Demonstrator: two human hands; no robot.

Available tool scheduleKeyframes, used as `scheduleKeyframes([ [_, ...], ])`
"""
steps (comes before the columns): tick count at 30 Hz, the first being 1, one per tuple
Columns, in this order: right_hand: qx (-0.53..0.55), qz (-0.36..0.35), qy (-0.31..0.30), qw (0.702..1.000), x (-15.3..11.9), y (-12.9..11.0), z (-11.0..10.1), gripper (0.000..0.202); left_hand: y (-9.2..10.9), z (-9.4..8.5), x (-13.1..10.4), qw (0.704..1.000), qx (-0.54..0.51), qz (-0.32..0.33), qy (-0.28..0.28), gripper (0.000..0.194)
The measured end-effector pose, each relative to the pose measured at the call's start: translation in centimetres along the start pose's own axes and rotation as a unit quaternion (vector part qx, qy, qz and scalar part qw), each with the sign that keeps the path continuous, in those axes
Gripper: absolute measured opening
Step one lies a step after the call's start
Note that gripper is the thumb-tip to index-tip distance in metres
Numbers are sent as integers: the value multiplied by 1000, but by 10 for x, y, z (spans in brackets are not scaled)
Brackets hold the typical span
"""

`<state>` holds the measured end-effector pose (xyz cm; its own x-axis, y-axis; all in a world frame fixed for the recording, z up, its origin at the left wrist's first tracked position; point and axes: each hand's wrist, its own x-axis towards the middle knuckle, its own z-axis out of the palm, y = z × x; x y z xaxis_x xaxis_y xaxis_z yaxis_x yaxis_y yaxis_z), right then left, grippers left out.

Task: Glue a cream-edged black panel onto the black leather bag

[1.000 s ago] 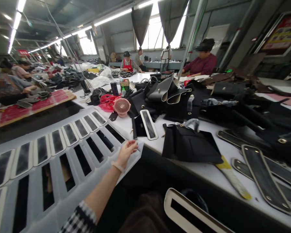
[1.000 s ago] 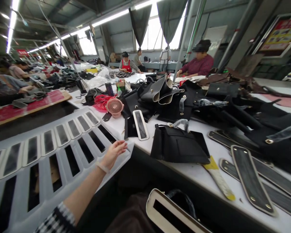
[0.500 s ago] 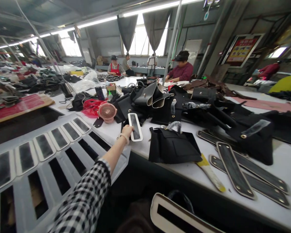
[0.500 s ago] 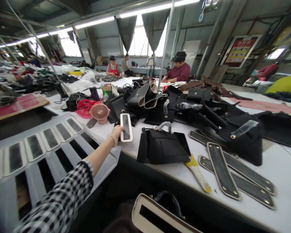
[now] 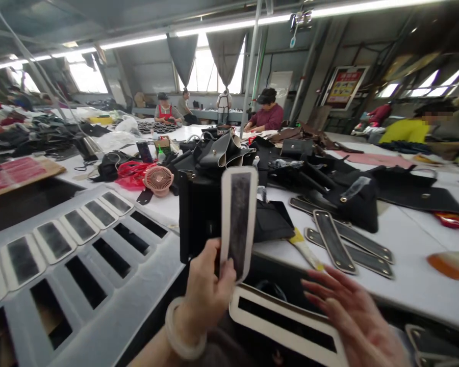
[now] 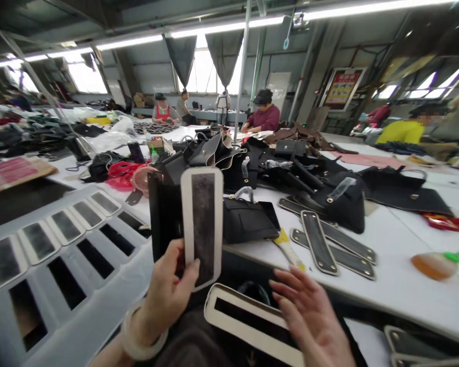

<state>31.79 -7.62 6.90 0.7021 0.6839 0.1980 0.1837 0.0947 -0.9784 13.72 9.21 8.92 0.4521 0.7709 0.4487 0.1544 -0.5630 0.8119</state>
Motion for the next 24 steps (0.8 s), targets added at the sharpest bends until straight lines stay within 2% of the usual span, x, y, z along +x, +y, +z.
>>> scheduleKeyframes([
  [2, 26, -7, -39, 999, -5, -16, 29, 66, 16, 25, -27, 995, 26, 90, -35, 27],
  [3, 34, -29, -40, 998, -8, -23, 42, 72, 22, 35, -38, 990, 22, 132, -53, 33],
  [5, 19, -37, -2, 999, -12, -35, 57, 77, 35, 49, -52, 981, 5, 173, -84, 45],
  [7, -14, -30, 50, 998, -14, -43, 54, 75, 46, 51, -56, 979, -21, 157, -131, 55],
  [8, -27, -28, 65, 997, -13, -46, 47, 74, 51, 49, -55, 974, -41, 138, -173, 58],
  [10, -40, -40, 75, 996, -9, -50, 23, 73, 55, 39, -48, 952, -95, 101, -272, 55],
  [11, -46, -47, 74, 995, -6, -50, 10, 73, 55, 33, -44, 942, -122, 87, -300, 49],
  [13, -71, -59, 80, 993, -1, -50, -14, 75, 46, 24, -40, 944, -157, 44, -287, 32],
  [16, -133, -63, 103, 984, 1, -44, -34, 78, 22, 20, -46, 969, -158, -57, -179, 19],
  [19, -199, -66, 108, 972, -1, -33, -36, 80, -2, 27, -57, 974, -151, -123, -115, 30],
  [24, -316, -134, 116, 932, -2, -12, -24, 79, -21, 46, -62, 969, -179, -140, -101, 60],
])
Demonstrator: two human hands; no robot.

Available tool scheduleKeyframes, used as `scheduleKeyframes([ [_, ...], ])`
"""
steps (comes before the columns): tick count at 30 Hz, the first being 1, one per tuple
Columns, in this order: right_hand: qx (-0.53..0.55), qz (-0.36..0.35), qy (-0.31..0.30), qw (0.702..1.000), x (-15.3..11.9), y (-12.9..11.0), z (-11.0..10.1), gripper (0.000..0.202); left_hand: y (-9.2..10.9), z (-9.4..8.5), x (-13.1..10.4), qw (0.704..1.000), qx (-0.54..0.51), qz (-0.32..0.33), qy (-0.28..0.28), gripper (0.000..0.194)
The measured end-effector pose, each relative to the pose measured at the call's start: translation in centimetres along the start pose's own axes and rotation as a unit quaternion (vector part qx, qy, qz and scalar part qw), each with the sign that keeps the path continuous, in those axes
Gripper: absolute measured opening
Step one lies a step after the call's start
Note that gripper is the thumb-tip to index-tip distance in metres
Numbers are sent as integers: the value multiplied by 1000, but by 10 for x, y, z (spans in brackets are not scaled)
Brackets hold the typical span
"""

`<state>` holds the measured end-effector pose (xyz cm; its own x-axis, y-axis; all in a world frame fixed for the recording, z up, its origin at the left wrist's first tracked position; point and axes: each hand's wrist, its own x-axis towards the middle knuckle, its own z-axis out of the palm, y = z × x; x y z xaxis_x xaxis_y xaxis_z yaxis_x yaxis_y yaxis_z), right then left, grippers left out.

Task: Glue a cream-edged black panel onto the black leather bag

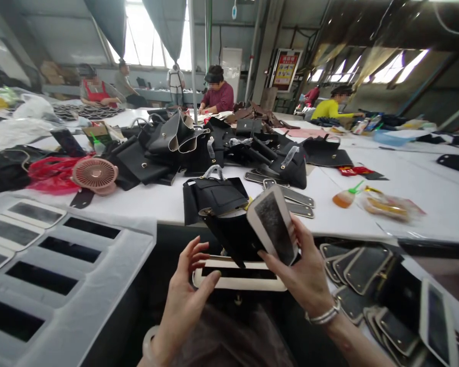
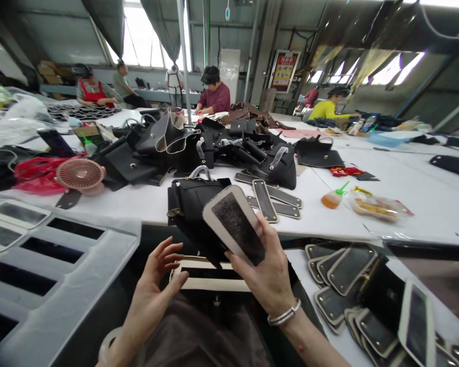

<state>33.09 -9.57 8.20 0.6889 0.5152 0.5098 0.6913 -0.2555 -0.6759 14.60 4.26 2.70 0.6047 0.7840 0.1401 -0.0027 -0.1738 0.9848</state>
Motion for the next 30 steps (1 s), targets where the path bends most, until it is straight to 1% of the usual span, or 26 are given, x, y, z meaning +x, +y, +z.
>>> scheduleKeyframes([
  [2, -18, -38, -24, 999, -3, 5, 6, 80, -5, 2, 5, 1000, 2, -5, 19, 68],
  [4, -25, -54, -52, 997, -6, 12, 9, 81, -9, 2, 10, 999, 7, -12, 37, 73],
  [6, -29, -54, -65, 996, -8, 17, 9, 81, -12, 1, 13, 999, 14, -19, 41, 75],
  [8, -30, -44, -65, 996, -10, 20, 7, 81, -13, 2, 14, 999, 20, -18, 31, 74],
  [12, -16, -27, -79, 996, -11, 22, 4, 81, -16, 6, 12, 1000, 14, -11, 19, 67],
  [16, -23, -42, -74, 996, -12, 21, 7, 81, -17, 9, 13, 999, -3, -27, 28, 64],
  [18, -25, -51, -66, 996, -12, 21, 10, 81, -14, 9, 16, 999, -7, -22, 30, 60],
  [21, -15, -58, -69, 996, -12, 22, 14, 83, -10, 7, 21, 1000, -10, -9, 12, 50],
  [24, -8, -49, -101, 994, -12, 24, 17, 84, -10, 3, 22, 1000, 21, -5, -7, 36],
  [27, -33, -34, -141, 989, -12, 28, 17, 82, -16, 3, 21, 997, 63, -11, -46, 19],
  [28, -49, -33, -152, 987, -12, 29, 16, 81, -19, 4, 21, 995, 74, -19, -59, 17],
  [30, -91, -41, -177, 979, -12, 31, 14, 81, -24, 5, 21, 992, 97, -41, -64, 22],
])
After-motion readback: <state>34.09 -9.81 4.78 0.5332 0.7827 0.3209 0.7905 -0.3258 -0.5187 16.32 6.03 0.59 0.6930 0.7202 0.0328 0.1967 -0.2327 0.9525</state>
